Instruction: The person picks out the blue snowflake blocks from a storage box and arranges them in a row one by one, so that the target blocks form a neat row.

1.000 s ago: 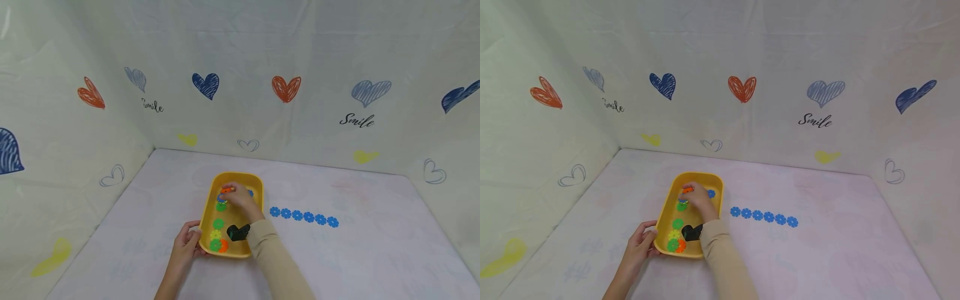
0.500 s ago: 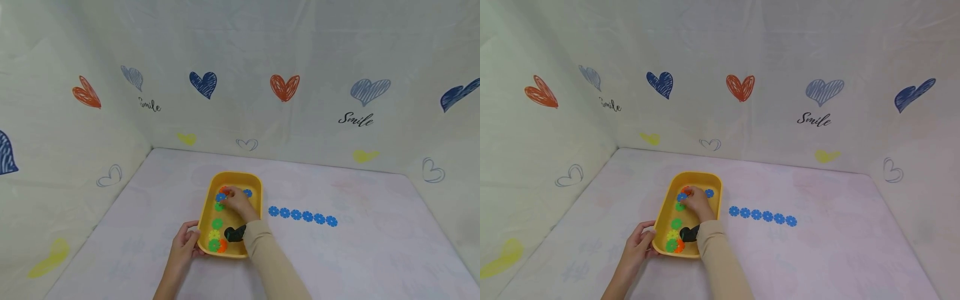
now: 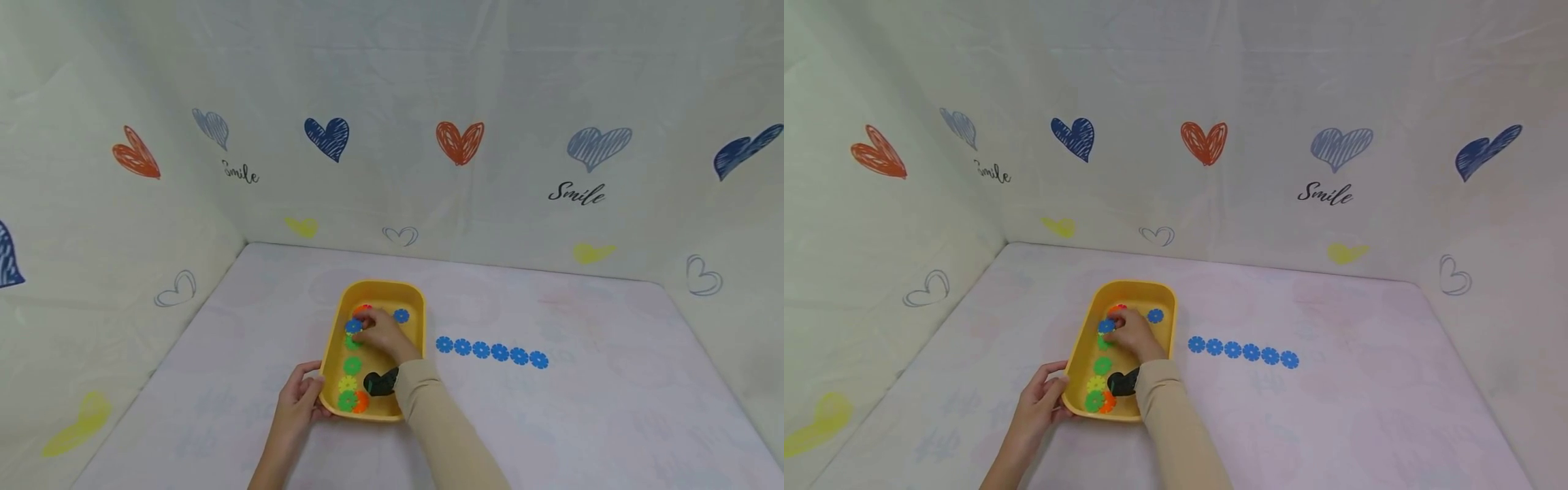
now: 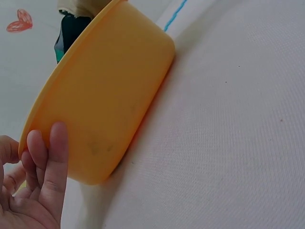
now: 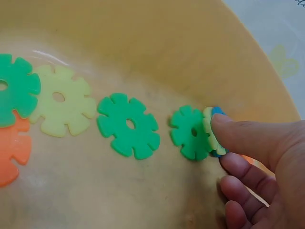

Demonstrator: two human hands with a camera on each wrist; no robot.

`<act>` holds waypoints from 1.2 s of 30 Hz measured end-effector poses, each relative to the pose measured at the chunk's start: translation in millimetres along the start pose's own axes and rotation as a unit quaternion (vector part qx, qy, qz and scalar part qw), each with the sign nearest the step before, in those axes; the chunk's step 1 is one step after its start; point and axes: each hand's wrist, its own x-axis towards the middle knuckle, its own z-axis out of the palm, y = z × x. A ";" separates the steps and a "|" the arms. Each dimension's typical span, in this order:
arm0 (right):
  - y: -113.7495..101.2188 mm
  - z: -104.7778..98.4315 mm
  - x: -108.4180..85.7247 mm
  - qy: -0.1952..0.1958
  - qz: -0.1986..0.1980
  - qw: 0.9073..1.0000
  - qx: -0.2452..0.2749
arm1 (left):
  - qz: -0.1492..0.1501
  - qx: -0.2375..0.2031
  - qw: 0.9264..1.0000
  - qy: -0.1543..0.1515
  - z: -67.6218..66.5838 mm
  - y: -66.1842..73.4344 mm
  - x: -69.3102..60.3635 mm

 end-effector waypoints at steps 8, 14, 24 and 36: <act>-1.2 1.6 -1.8 -0.020 0.011 1.000 -0.013 | 0.002 0.004 1.000 -0.002 -0.6 0.9 0.2; -2.7 3.8 -0.8 -0.040 0.015 0.999 -0.029 | 0.005 -0.001 1.000 -0.003 -1.0 1.5 -0.3; -6.1 4.7 -3.0 -0.042 0.059 0.997 -0.023 | 0.008 -0.001 1.000 -0.002 0.2 1.3 -0.8; -8.3 3.4 -3.6 -0.048 0.063 0.996 -0.042 | 0.001 0.008 1.000 0.000 -0.3 2.1 -0.6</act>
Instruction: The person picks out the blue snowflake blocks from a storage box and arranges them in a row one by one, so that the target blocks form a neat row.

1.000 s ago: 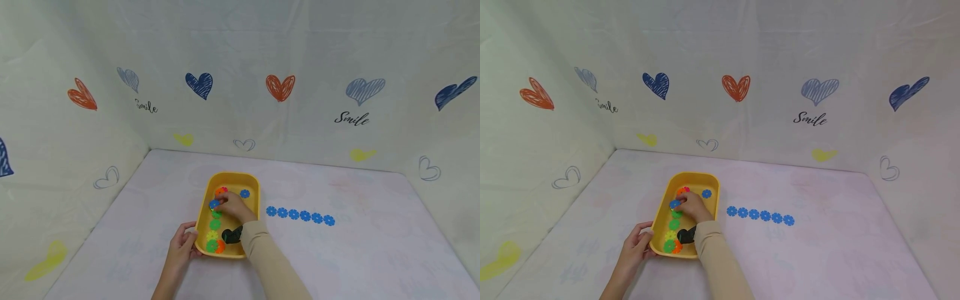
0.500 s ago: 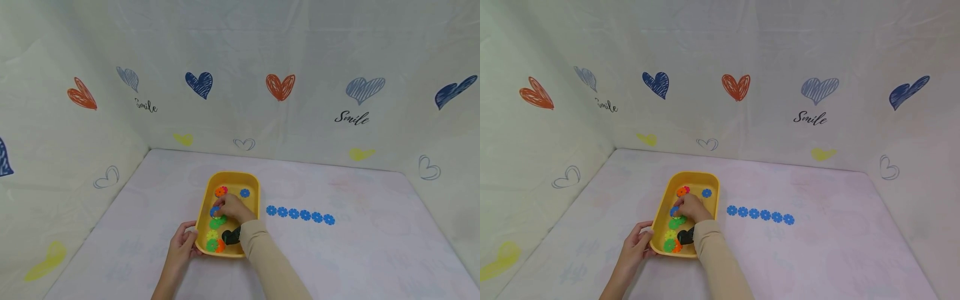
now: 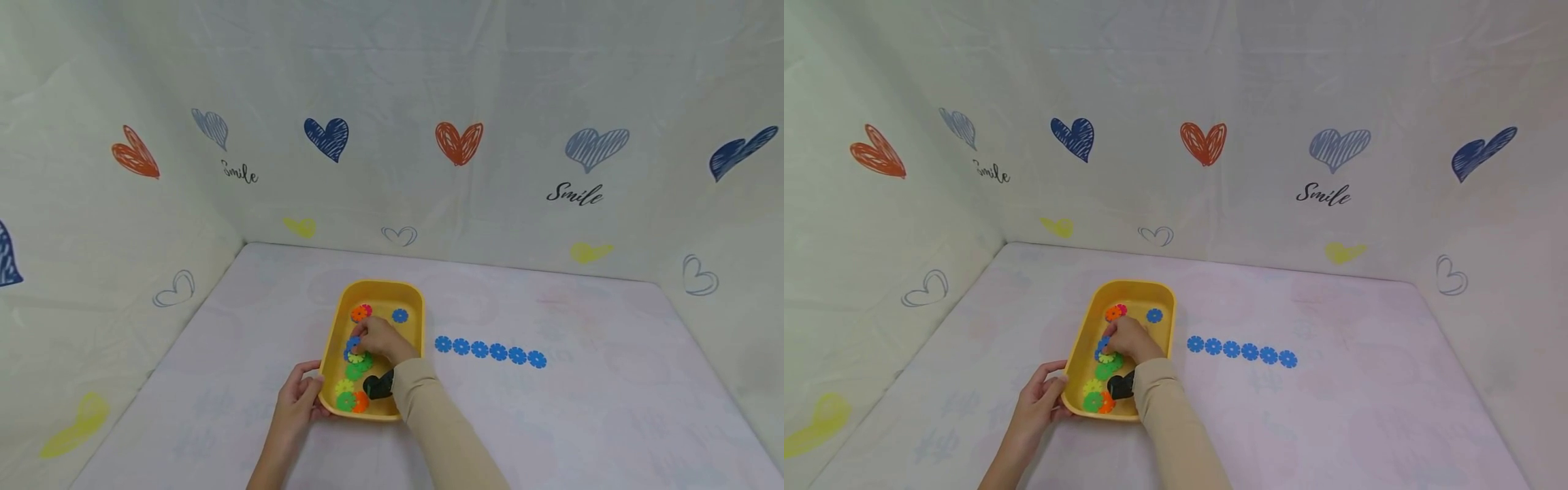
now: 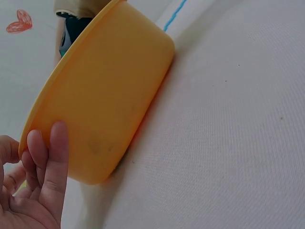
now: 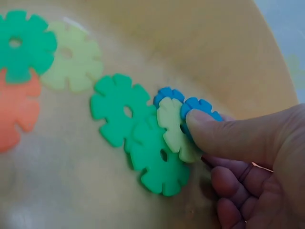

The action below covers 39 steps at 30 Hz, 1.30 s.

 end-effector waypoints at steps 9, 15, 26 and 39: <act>-5.4 -6.1 -7.3 -0.010 0.005 0.999 -0.045 | 0.003 0.001 1.000 0.003 -0.2 -0.9 0.0; -3.2 -11.9 -13.4 -0.010 0.000 0.997 -0.073 | 0.018 -0.018 1.000 -0.009 0.1 -1.1 0.3; -7.6 -35.9 -35.3 0.020 -0.022 0.999 0.016 | 0.021 -0.004 1.000 -0.001 1.1 -0.9 -0.9; -5.9 -71.1 -70.7 0.088 -0.037 0.993 0.074 | 0.004 0.000 1.000 0.007 1.3 -0.9 0.2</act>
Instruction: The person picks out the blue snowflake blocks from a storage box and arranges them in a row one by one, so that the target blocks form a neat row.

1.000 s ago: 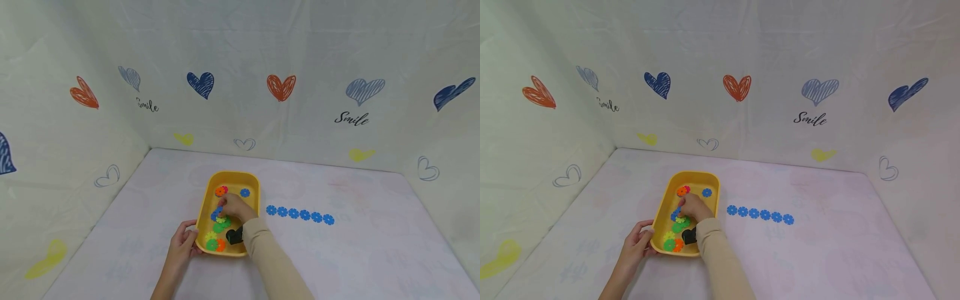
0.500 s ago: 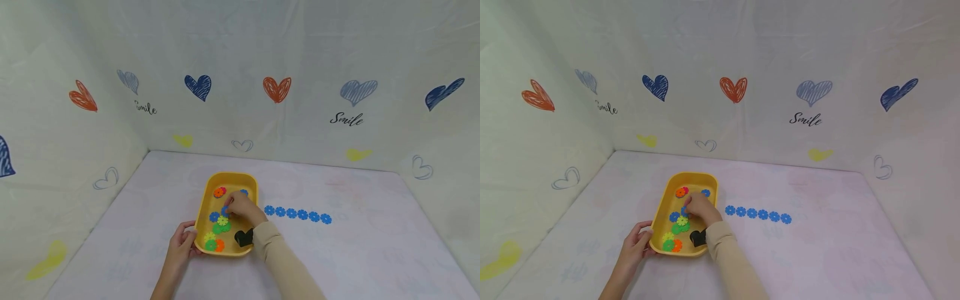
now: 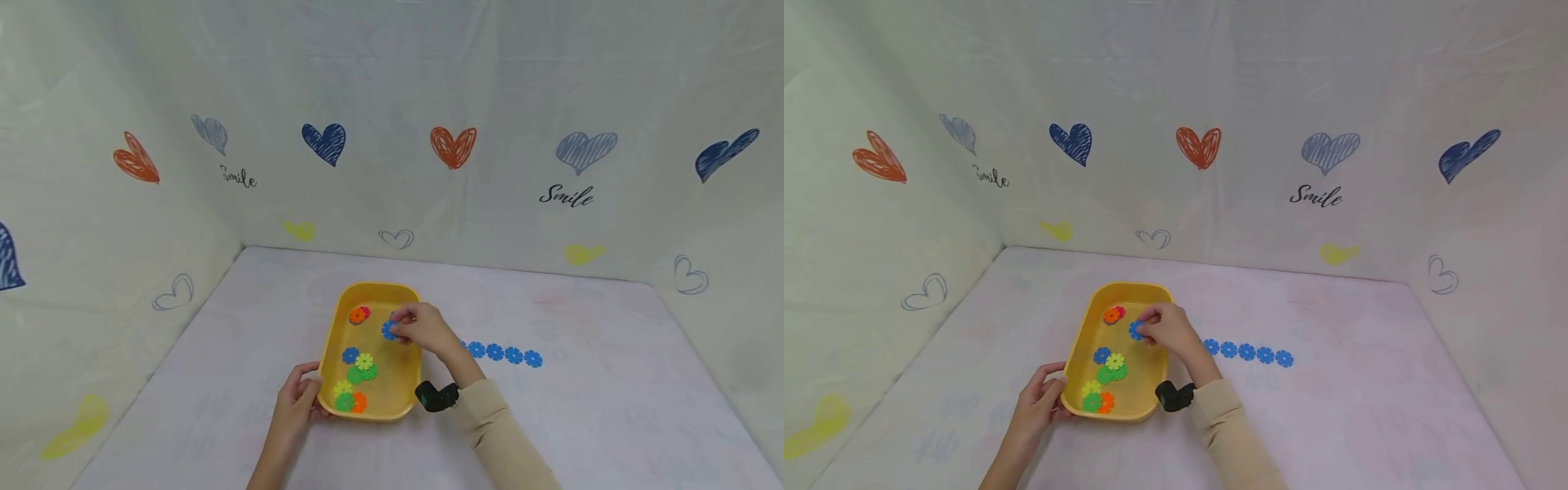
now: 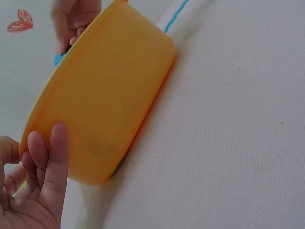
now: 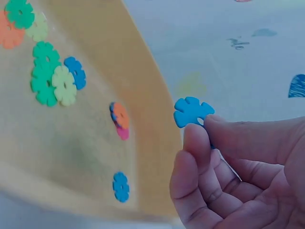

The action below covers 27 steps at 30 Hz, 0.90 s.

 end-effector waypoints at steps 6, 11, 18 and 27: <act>10.2 -23.0 -14.5 0.051 0.031 0.998 0.011 | 0.000 0.002 1.000 -0.001 0.0 1.0 -0.5; 24.4 -44.4 -26.7 0.089 0.056 0.994 0.012 | -0.004 0.001 1.000 -0.001 0.3 0.7 0.5; 49.9 -73.9 -43.0 0.116 0.066 0.991 0.006 | 0.002 -0.005 1.000 -0.006 -1.2 0.2 -0.5; 81.2 -107.1 -62.7 0.140 0.111 0.984 0.006 | 0.005 -0.005 1.000 -0.009 -2.1 0.1 -1.0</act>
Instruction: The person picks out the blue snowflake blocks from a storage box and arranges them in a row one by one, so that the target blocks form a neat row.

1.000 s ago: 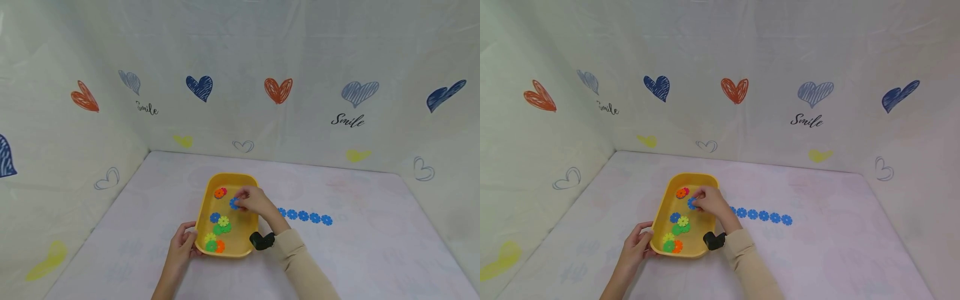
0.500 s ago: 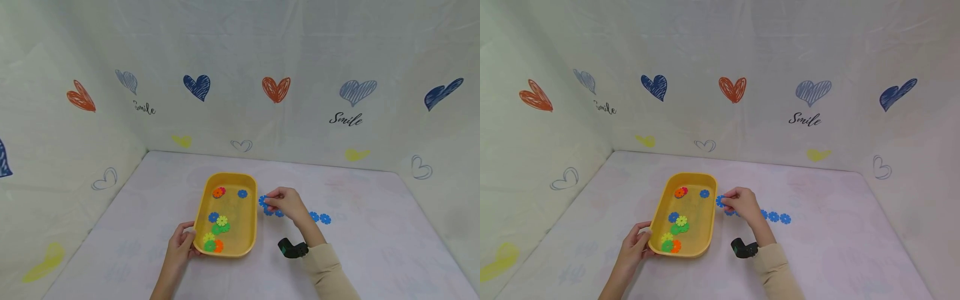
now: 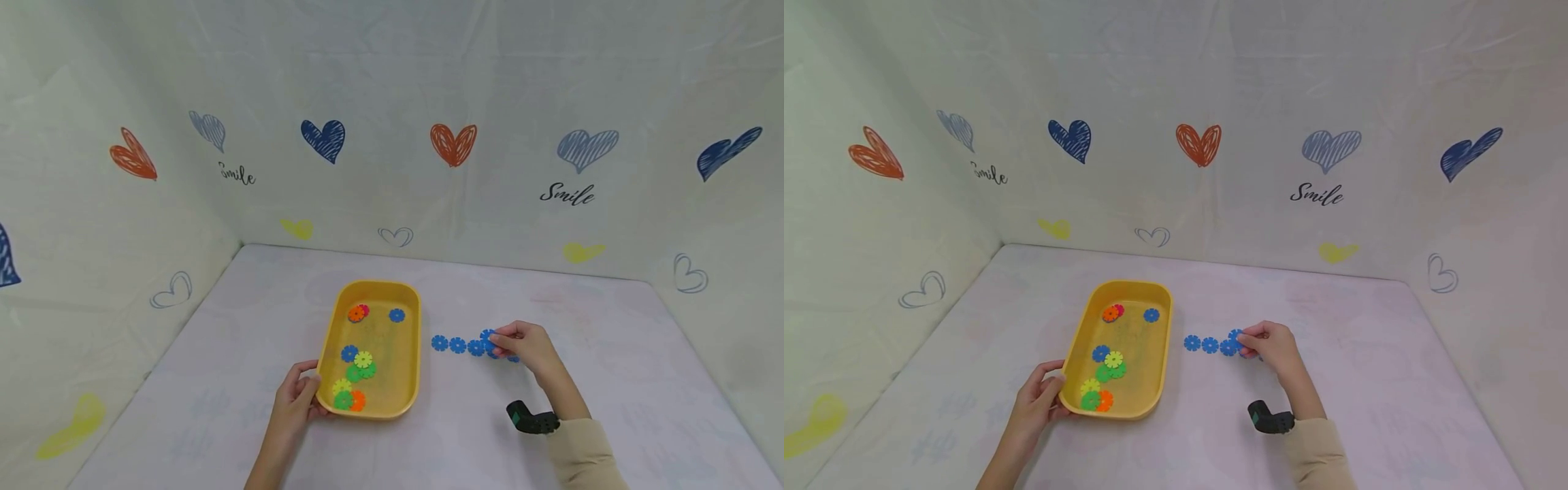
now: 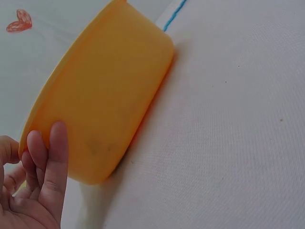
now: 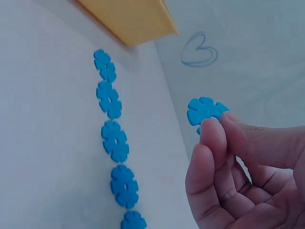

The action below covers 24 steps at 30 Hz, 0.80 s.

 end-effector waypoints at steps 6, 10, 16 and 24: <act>40.2 -22.8 13.4 0.008 0.015 1.000 0.016 | -0.003 0.003 1.000 0.003 0.8 0.8 0.0; 63.9 -36.2 20.7 0.017 0.039 0.999 0.023 | -0.005 0.004 1.000 0.006 1.2 1.4 0.0; 63.0 -51.2 6.9 0.028 0.056 0.998 -0.004 | -0.003 0.001 1.000 0.006 1.2 0.9 -0.3; 73.7 -66.0 0.5 0.041 0.080 0.996 -0.014 | -0.003 -0.002 1.000 0.000 0.7 0.7 0.0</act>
